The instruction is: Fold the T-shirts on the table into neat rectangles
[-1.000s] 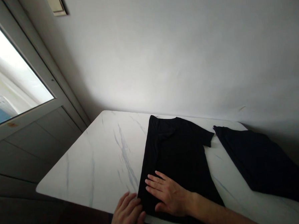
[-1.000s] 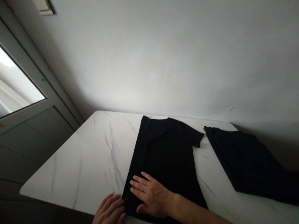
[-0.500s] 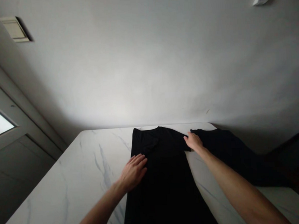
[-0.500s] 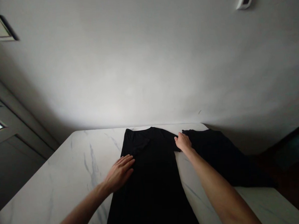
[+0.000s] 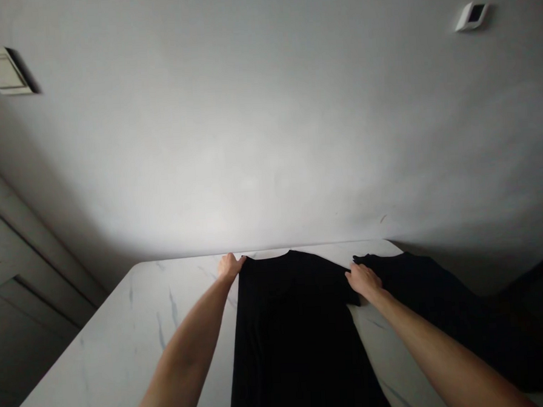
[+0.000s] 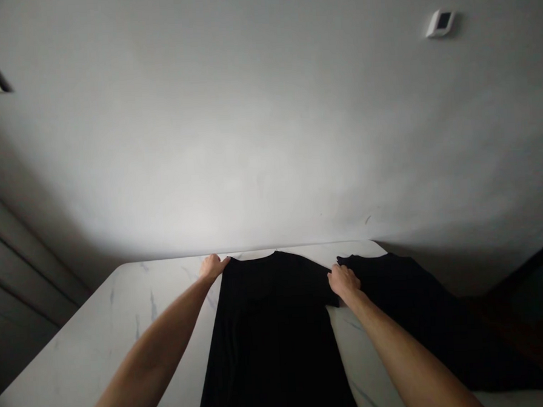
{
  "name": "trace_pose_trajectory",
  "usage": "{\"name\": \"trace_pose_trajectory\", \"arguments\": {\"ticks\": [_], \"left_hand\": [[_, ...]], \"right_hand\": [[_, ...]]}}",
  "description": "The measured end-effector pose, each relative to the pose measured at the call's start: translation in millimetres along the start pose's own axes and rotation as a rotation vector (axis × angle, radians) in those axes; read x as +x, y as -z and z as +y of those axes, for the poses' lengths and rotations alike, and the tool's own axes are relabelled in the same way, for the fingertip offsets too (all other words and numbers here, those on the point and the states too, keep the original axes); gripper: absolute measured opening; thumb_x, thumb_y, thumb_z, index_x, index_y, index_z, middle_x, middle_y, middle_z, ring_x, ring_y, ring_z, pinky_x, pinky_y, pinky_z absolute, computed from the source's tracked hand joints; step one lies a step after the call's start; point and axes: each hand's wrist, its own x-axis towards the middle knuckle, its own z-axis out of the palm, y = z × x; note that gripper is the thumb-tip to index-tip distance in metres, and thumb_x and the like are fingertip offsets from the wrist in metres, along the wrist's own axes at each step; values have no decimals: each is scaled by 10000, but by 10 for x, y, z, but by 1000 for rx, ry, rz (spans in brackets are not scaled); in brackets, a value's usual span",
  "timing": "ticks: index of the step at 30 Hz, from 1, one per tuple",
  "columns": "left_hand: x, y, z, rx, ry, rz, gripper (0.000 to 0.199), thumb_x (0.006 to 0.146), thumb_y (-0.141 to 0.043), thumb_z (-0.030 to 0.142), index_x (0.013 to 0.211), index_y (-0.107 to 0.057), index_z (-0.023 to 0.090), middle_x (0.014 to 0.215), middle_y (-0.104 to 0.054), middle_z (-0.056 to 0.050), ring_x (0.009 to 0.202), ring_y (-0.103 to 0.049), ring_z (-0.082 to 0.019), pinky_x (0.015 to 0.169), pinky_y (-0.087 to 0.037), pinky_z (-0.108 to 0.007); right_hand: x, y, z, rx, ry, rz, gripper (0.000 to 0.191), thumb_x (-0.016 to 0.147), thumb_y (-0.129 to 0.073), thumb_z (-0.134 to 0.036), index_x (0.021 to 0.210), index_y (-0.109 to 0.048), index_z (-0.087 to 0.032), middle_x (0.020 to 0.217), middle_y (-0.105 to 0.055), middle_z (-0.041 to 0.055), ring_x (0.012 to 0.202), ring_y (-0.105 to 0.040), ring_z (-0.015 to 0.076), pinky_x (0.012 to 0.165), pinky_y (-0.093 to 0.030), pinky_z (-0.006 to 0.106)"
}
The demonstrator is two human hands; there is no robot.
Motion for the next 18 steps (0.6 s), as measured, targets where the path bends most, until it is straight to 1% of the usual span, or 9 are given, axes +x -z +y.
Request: {"name": "trace_pose_trajectory", "arguments": {"ticks": [2,6,9,12,13,15,16,18], "left_hand": [[60,-64,22,-6,24,-11,506,901,-541,590,1002,-701,120,1041,-739,-202,1016,-694,-322,783,-488,-348],[118,-157,28,-14,40,-19,351,927,-538,465,975,-708,161,1057,-750,-163,1024,-695,-280,767,-480,-317],[135,-147,-17,-9,36,-7,317,956,-493,395,982,-711,166,1060,-748,-157,1024,-693,-273,773,-488,-321],[79,-108,-17,8,-2,34,310,974,-446,314,1051,-698,150,1081,-731,-175,1038,-683,-291,818,-503,-360],[34,-104,7,13,-33,59,321,980,-420,277,1098,-686,141,1118,-716,-188,1072,-669,-300,857,-502,-382],[-93,-128,87,16,-139,108,364,990,-372,220,1224,-639,142,1248,-664,-195,1191,-612,-301,977,-469,-415],[-171,-162,136,12,-209,123,379,994,-374,217,1286,-611,166,1329,-628,-175,1260,-569,-287,1045,-433,-412],[-337,-273,224,9,-403,109,413,995,-427,269,1389,-548,232,1485,-529,-110,1395,-452,-259,1157,-337,-398]], "right_hand": [[38,-10,24,8,-8,-6,309,976,-505,-326,1124,-688,-126,1138,-687,211,1100,-671,326,852,-534,416],[127,-34,68,81,-67,-60,298,943,-561,-363,1091,-701,-145,1097,-715,188,1041,-699,322,814,-541,401],[180,-51,89,124,-86,-78,287,904,-612,-367,1072,-721,-162,1079,-730,168,1021,-709,321,792,-542,385],[215,-49,90,151,-57,-62,269,893,-624,-363,1060,-732,-182,1071,-741,144,1001,-716,297,790,-535,354],[224,-42,84,163,-44,-48,272,900,-616,-360,1074,-729,-183,1084,-741,139,1009,-714,286,802,-530,343],[241,-17,62,190,-18,-7,288,924,-588,-347,1116,-712,-172,1139,-731,140,1053,-699,268,844,-517,322],[248,0,47,204,-4,15,291,937,-573,-337,1133,-701,-164,1166,-725,140,1082,-688,261,869,-508,312],[255,46,12,233,23,54,288,957,-551,-314,1155,-681,-151,1198,-715,140,1127,-667,254,912,-490,302]]}}
